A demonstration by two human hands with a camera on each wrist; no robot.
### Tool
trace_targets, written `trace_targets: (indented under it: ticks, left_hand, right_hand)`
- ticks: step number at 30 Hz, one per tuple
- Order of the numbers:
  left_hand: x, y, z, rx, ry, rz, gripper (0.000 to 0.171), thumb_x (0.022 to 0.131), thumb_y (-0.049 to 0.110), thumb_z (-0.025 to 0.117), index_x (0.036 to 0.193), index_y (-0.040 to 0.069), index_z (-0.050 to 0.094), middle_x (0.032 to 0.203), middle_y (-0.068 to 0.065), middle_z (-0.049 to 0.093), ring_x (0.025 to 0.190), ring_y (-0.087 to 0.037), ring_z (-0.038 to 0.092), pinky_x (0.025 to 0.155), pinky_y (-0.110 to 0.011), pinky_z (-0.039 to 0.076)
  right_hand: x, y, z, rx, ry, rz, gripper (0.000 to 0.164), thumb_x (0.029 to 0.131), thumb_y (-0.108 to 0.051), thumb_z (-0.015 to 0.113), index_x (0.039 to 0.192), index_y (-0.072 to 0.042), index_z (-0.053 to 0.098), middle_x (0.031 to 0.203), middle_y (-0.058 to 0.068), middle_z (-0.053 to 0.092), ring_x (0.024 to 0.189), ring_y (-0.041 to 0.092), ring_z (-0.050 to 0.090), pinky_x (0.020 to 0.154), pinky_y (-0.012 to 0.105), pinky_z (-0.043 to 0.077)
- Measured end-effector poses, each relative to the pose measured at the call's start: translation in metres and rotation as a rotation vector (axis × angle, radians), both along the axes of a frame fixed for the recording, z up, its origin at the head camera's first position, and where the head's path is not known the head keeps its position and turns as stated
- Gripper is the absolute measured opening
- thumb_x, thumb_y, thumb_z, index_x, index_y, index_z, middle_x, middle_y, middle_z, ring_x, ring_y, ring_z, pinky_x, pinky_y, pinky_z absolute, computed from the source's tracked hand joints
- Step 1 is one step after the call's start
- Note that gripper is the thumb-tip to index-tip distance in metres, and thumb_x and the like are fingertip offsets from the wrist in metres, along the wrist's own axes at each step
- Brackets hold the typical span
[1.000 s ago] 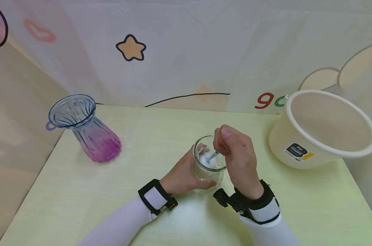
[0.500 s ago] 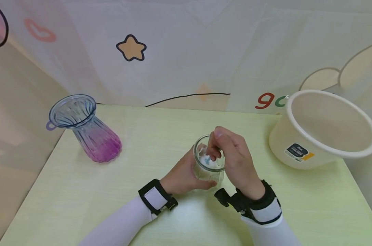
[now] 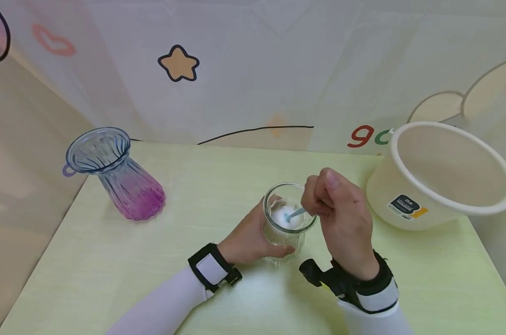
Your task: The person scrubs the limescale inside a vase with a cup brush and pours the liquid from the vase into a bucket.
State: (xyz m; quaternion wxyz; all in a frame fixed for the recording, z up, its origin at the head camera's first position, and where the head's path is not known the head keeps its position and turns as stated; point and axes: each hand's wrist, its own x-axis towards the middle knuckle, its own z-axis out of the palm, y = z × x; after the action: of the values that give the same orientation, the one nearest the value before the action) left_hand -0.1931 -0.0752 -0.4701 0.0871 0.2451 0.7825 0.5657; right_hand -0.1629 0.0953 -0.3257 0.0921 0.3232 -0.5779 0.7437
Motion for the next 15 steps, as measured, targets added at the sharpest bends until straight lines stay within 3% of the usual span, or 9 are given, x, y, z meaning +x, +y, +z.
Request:
trace_targets:
  ticks: [8, 15]
  left_hand:
    - [0.0009, -0.0003, 0.0013, 0.012, -0.007, -0.007, 0.084, 0.073, 0.026, 0.095, 0.137, 0.033, 0.041, 0.130, 0.011, 0.056, 0.120, -0.012, 0.056, 0.103, -0.035, 0.051]
    - [0.0013, -0.0003, 0.0027, 0.010, -0.007, -0.006, 0.083, 0.073, 0.027, 0.095, 0.136, 0.032, 0.042, 0.131, 0.010, 0.056, 0.120, -0.012, 0.057, 0.102, -0.035, 0.051]
  right_hand:
    - [0.0095, 0.0019, -0.0007, -0.080, 0.152, 0.024, 0.039, 0.112, -0.015, 0.030, 0.077, 0.000, 0.034, 0.070, 0.005, 0.030, 0.064, 0.019, 0.035, 0.059, 0.030, 0.025]
    - [0.0101, -0.0008, 0.0004, -0.033, 0.134, -0.071, 0.043, 0.113, -0.023, 0.037, 0.078, 0.002, 0.036, 0.069, 0.005, 0.034, 0.064, 0.017, 0.037, 0.059, 0.030, 0.028]
